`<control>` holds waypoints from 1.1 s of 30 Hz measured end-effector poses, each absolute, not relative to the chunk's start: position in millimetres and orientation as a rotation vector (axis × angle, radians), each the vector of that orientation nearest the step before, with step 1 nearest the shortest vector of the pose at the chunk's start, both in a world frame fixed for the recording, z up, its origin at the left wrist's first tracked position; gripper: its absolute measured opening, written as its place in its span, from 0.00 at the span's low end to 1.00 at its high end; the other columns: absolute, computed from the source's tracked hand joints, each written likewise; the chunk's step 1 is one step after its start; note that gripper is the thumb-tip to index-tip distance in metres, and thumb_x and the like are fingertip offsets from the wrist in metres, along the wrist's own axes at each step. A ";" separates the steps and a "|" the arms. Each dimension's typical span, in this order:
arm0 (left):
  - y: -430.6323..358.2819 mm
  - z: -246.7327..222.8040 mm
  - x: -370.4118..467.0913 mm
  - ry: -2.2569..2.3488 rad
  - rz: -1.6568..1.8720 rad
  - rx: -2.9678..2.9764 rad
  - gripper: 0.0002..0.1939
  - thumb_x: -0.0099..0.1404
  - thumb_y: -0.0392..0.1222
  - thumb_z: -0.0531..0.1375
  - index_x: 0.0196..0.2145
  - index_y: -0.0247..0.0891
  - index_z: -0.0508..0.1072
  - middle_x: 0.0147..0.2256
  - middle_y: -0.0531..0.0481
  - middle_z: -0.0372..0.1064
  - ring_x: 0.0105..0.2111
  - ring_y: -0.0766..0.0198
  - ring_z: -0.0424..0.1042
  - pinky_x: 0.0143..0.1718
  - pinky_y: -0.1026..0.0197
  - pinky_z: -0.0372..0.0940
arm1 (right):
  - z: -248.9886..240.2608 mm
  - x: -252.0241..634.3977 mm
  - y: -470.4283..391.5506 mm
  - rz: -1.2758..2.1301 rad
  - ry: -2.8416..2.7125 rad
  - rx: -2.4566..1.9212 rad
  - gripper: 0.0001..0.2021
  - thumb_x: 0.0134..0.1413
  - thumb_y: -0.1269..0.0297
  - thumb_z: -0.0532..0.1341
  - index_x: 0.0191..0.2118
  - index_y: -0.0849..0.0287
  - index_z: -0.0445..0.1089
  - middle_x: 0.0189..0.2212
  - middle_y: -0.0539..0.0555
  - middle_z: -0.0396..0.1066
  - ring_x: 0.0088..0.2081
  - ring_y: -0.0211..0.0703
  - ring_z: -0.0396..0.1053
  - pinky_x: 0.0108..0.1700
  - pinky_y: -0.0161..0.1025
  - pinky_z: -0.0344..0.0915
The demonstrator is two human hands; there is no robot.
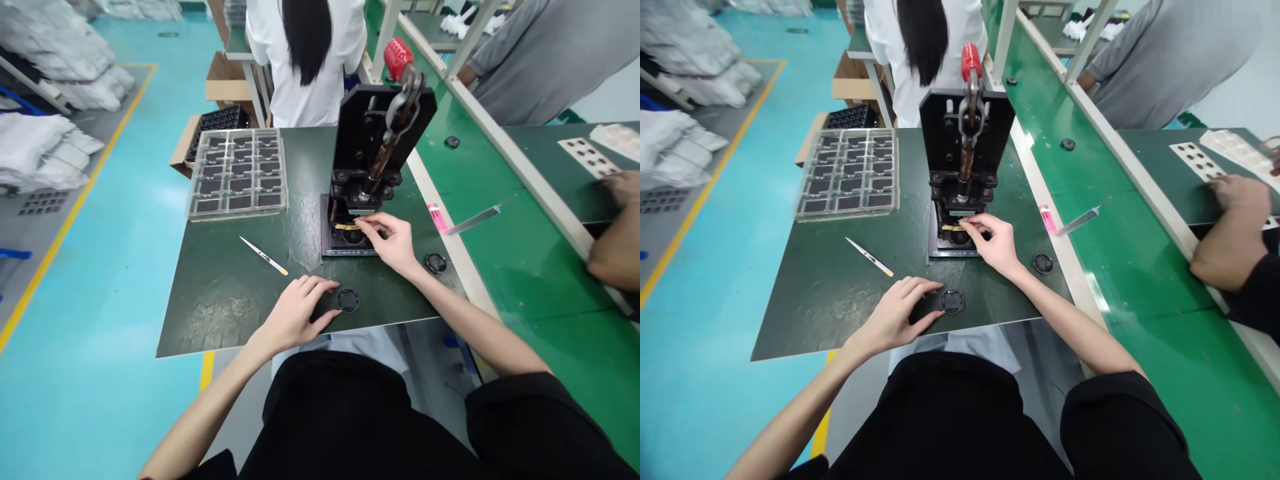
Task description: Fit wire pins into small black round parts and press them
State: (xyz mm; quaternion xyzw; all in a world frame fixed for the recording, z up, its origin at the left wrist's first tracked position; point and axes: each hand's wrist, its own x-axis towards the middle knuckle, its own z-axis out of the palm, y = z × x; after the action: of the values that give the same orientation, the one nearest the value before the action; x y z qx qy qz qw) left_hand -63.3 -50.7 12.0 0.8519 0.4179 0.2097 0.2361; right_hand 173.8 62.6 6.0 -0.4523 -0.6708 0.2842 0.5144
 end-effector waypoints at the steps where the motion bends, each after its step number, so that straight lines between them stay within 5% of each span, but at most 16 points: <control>1: -51.6 11.8 -63.3 1.147 0.568 2.345 0.18 0.73 0.49 0.59 0.57 0.40 0.67 0.51 0.42 0.74 0.47 0.53 0.74 0.49 0.49 0.70 | 5.5 173.0 64.1 0.634 -1.646 -1.099 0.09 0.61 0.58 0.66 0.35 0.57 0.79 0.34 0.53 0.81 0.30 0.39 0.74 0.36 0.39 0.72; 15: -26.3 12.2 -52.3 0.742 0.509 2.482 0.24 0.74 0.47 0.58 0.64 0.39 0.62 0.58 0.43 0.72 0.55 0.54 0.69 0.56 0.50 0.68 | 7.1 188.1 31.0 0.641 -1.544 -1.077 0.08 0.65 0.58 0.64 0.36 0.56 0.70 0.35 0.53 0.77 0.32 0.39 0.74 0.35 0.38 0.72; 25: -7.4 -1.4 14.8 1.028 0.593 2.607 0.34 0.67 0.72 0.56 0.51 0.36 0.69 0.43 0.43 0.74 0.40 0.55 0.76 0.40 0.54 0.70 | 5.8 228.0 -39.4 0.792 -1.434 -1.264 0.10 0.61 0.59 0.67 0.32 0.57 0.70 0.32 0.52 0.76 0.25 0.34 0.70 0.29 0.33 0.69; 33: -0.8 -1.5 23.6 0.941 0.628 2.637 0.23 0.73 0.59 0.57 0.52 0.38 0.71 0.45 0.44 0.73 0.42 0.56 0.75 0.42 0.55 0.71 | -9.0 235.6 -46.1 0.791 -1.571 -1.296 0.05 0.65 0.65 0.63 0.36 0.56 0.69 0.34 0.53 0.76 0.32 0.38 0.74 0.36 0.38 0.71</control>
State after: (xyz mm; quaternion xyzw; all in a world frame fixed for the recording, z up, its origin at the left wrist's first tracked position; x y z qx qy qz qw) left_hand 23.6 -0.8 -1.5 0.9105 0.3248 0.2168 0.1358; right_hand 235.6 -46.1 -9.0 -0.5267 -0.6382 0.3216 0.4603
